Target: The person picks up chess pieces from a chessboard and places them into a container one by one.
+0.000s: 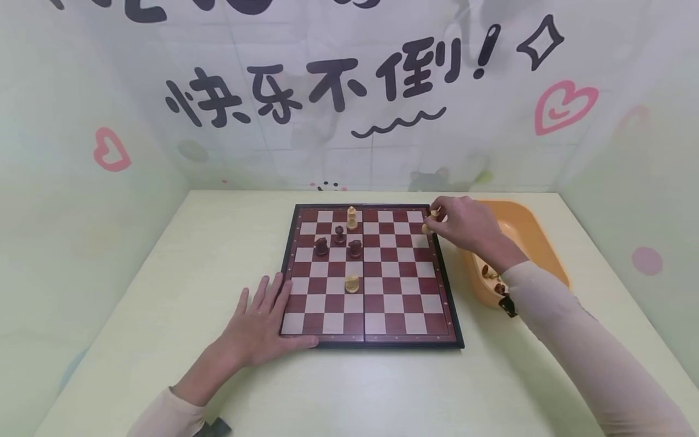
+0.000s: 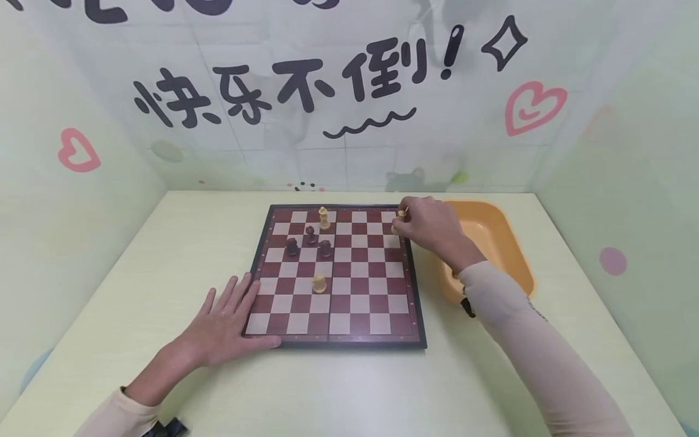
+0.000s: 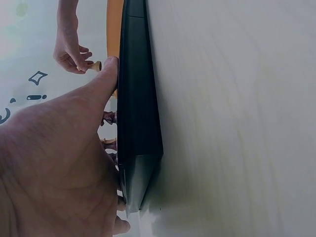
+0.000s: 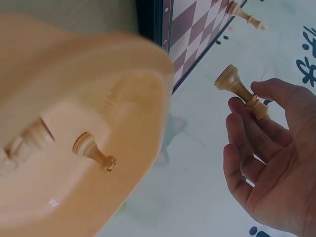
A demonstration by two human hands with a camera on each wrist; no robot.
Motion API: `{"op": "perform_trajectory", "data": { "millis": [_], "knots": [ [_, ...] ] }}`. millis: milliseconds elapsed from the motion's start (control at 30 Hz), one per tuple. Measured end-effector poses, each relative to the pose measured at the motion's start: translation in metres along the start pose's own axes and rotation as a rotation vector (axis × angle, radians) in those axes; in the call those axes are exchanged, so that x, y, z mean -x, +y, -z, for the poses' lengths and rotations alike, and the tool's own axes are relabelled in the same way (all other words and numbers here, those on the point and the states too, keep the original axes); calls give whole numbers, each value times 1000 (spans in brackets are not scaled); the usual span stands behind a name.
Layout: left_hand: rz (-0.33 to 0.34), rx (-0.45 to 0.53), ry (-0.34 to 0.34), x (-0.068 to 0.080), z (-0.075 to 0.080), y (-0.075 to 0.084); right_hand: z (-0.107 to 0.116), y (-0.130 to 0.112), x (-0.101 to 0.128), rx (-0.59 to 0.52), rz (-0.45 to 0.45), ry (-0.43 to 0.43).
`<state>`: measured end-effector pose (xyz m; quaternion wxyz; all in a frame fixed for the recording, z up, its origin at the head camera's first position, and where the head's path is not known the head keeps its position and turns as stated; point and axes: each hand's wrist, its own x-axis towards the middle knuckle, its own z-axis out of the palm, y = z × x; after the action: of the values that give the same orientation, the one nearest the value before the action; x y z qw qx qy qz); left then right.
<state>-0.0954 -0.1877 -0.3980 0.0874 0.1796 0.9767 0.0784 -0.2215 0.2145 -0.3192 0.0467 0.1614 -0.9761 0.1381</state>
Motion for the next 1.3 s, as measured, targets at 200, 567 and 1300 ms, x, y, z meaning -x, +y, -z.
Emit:
{"op": "perform_trajectory", "data": {
  "millis": [200,567,1300],
  "knots": [
    [1,-5,4,2,3,1,6,5,3,19,-16,2],
    [-1,-18,8,-1,-1,0,13,23,14,21,-35,-9],
    [9,-27,4,-3,-6,-3,31,45,35,49,-106,-22]
  ]
}}
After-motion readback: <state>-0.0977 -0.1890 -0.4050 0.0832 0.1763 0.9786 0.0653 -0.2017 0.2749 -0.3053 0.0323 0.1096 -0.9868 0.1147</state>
